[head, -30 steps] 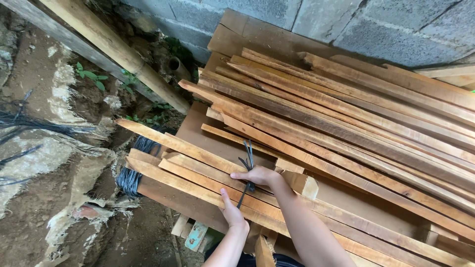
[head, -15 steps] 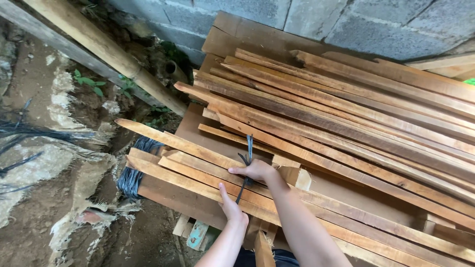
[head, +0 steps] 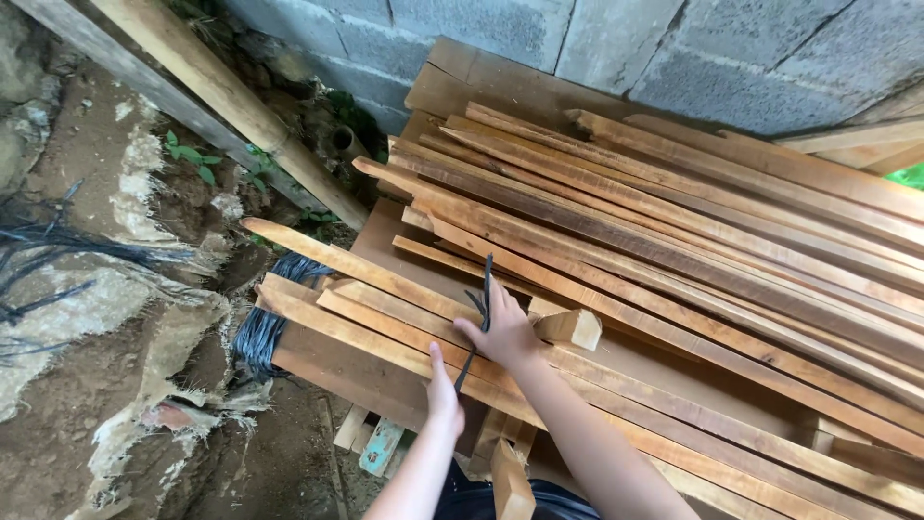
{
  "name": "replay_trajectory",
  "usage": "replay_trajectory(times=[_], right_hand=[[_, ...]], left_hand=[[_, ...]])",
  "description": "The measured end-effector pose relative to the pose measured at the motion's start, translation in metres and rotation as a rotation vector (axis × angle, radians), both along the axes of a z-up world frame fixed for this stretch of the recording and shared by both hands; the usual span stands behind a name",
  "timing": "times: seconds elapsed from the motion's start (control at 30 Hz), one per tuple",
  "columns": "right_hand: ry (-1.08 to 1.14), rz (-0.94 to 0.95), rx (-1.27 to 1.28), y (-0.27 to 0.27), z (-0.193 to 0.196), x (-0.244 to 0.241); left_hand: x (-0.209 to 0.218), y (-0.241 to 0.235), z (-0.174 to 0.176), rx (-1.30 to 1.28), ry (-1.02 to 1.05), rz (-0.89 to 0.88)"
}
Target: The person arranges a stack of wooden planks on a workbench and secures them by wrapping and tying black straps around the bundle. The hands repeatedly adjust the wood and tighten the straps to hold the planks together.
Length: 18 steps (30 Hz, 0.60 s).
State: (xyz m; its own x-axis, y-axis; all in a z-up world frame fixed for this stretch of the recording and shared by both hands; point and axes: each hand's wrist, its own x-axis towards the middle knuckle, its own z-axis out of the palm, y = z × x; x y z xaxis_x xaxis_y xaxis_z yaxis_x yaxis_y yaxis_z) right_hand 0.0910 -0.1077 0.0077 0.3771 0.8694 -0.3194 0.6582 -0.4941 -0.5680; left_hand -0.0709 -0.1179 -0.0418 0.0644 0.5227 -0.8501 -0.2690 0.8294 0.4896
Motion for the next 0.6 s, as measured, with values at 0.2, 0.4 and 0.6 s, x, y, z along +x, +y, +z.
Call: replay_trajectory(times=[0.2,0.4,0.6], right_hand=[[-0.277,0.237,0.183,-0.056,0.023,-0.025],[-0.208,0.238,0.017,-0.057,0.016,-0.022],[-0.242,0.217,-0.069,-0.039,0.017,-0.025]], left_hand=[[-0.037,0.015,-0.026,0.027,0.296,-0.262],[-0.062,0.016,0.013,0.068,0.063,-0.295],[-0.117,0.007,-0.024,0.111,0.04,-0.363]])
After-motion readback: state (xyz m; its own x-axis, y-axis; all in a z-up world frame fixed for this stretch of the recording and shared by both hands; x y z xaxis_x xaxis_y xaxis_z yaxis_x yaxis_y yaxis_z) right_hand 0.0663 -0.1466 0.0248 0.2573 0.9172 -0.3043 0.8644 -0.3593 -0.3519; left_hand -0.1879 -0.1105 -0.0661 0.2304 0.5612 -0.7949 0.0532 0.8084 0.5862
